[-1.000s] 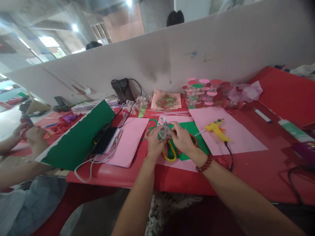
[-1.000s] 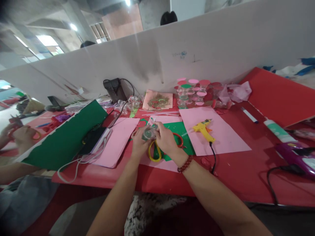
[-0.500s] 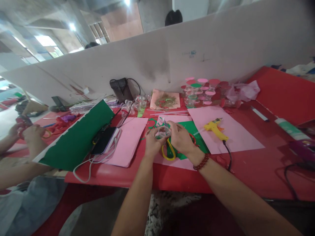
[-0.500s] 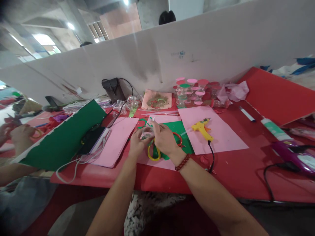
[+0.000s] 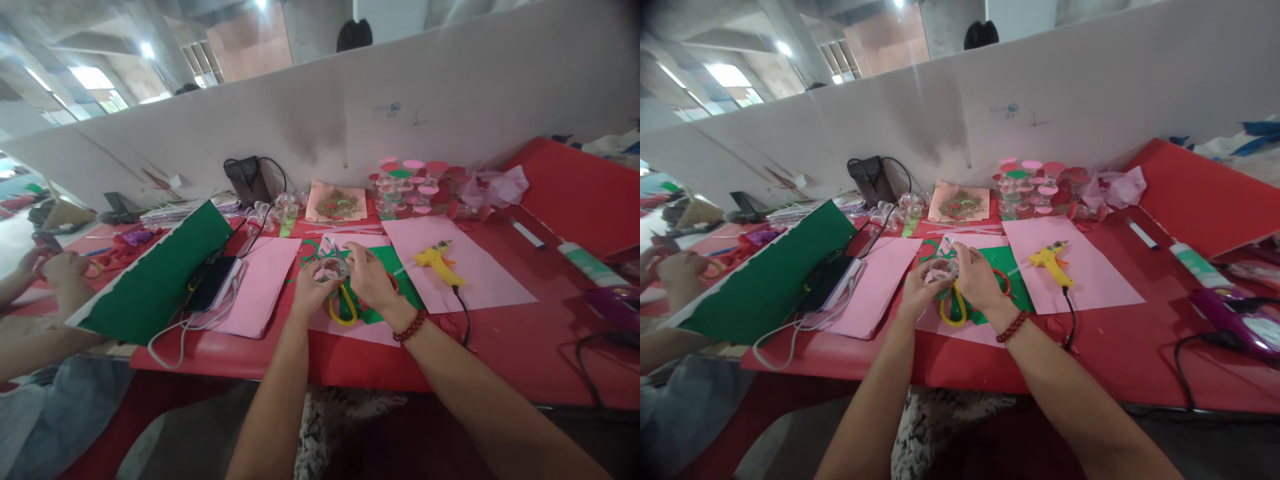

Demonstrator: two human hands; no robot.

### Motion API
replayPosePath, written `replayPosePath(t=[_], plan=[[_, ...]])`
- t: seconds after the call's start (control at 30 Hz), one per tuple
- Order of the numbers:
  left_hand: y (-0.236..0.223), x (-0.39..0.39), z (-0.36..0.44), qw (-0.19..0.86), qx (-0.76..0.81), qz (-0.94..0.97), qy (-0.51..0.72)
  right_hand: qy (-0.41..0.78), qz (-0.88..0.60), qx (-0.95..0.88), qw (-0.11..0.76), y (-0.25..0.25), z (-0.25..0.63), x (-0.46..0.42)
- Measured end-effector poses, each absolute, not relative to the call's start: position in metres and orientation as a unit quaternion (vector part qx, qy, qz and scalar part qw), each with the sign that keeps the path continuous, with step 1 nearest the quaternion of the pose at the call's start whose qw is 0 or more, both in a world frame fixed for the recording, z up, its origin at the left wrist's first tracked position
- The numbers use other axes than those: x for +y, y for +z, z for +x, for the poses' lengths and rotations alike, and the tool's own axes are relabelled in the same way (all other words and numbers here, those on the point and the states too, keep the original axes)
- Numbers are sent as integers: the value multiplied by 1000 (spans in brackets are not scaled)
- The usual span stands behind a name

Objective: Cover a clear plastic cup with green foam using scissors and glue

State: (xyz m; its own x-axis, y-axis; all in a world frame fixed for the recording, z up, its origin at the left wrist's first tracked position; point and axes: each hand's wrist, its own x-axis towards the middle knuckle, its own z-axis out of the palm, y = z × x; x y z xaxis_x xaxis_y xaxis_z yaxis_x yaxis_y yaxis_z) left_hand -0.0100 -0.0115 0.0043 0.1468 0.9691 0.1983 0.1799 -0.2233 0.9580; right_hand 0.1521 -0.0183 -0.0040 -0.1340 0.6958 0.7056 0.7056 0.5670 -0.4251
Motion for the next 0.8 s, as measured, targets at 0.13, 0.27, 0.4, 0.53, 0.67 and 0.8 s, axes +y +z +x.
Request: replayPosePath(t=[0.13, 0.27, 0.4, 0.53, 0.67, 0.8], plan=[[8, -15, -12, 514, 398, 604, 462, 5, -488, -727, 483, 0, 158, -17], [8, -14, -12, 534, 378, 587, 477, 51, -553, -672, 490, 6, 170, -13], [5, -11, -12, 504, 409, 565, 510, 67, -584, -664, 463, 9, 178, -11], [-1, -7, -14, 467, 418, 581, 519, 20, -633, -665, 395, 12, 177, -14], [-6, -4, -16, 402, 443, 615, 514, 69, -677, -675, 285, 21, 171, -21], [-5, -3, -15, 343, 463, 605, 550, 142, -661, -702, 222, 27, 168, -26]])
